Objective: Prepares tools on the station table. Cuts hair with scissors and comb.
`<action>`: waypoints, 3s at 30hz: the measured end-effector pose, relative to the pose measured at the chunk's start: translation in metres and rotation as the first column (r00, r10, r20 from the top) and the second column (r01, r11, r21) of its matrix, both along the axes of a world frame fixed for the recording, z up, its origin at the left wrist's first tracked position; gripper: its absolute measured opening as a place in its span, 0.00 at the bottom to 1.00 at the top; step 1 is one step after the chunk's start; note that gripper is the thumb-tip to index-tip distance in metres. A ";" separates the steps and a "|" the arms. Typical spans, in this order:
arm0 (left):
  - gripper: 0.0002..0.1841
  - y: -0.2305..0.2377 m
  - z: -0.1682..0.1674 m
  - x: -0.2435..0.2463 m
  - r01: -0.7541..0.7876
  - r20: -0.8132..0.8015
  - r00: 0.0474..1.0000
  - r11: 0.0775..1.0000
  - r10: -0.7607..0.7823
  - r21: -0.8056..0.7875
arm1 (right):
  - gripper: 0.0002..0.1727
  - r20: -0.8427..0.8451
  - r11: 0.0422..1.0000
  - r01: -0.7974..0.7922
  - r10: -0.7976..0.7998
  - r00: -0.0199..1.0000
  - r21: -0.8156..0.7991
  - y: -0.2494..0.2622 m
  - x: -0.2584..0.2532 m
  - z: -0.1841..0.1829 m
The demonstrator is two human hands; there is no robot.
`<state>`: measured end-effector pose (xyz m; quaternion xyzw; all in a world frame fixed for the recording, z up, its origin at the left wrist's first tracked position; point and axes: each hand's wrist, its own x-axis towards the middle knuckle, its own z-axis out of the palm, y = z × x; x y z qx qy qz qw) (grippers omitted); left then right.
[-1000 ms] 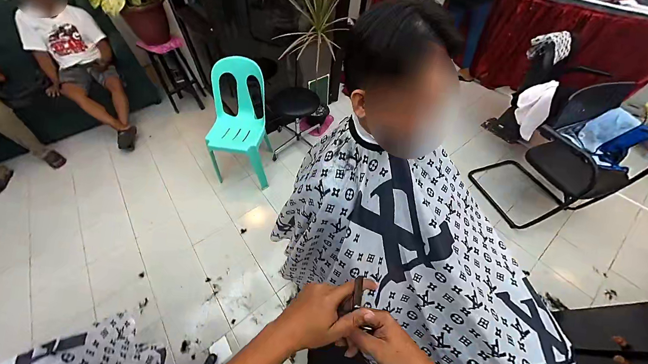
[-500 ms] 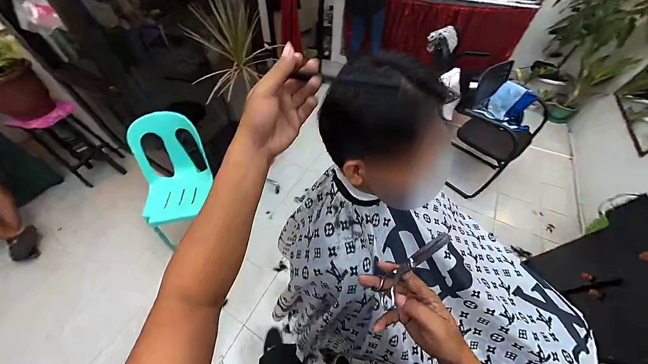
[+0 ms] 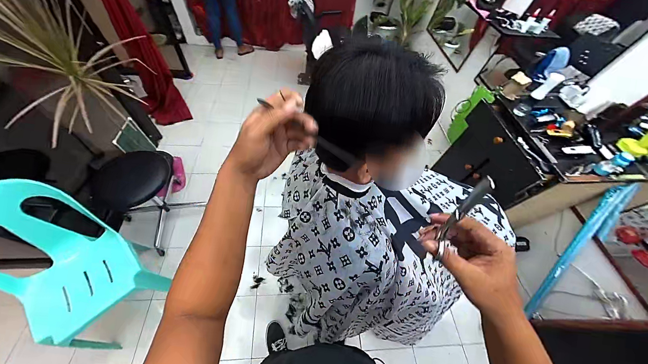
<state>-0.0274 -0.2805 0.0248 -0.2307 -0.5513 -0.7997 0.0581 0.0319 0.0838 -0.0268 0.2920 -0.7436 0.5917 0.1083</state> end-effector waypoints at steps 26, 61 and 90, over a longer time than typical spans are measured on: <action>0.19 0.000 -0.004 -0.009 -0.063 0.342 0.939 0.994 0.027 0.093 | 0.39 -0.177 0.901 -0.409 0.431 0.885 0.146 -0.090 -0.077 0.129; 0.17 -0.006 -0.005 -0.030 0.316 -0.374 0.893 0.941 -0.251 0.124 | 0.29 -0.908 0.471 0.808 -0.035 0.417 0.353 -0.005 -0.036 0.103; 0.18 -0.003 -0.010 -0.016 0.317 -0.367 0.897 0.936 -0.245 0.151 | 0.17 -0.921 0.515 0.771 0.109 0.374 0.374 -0.034 -0.039 0.110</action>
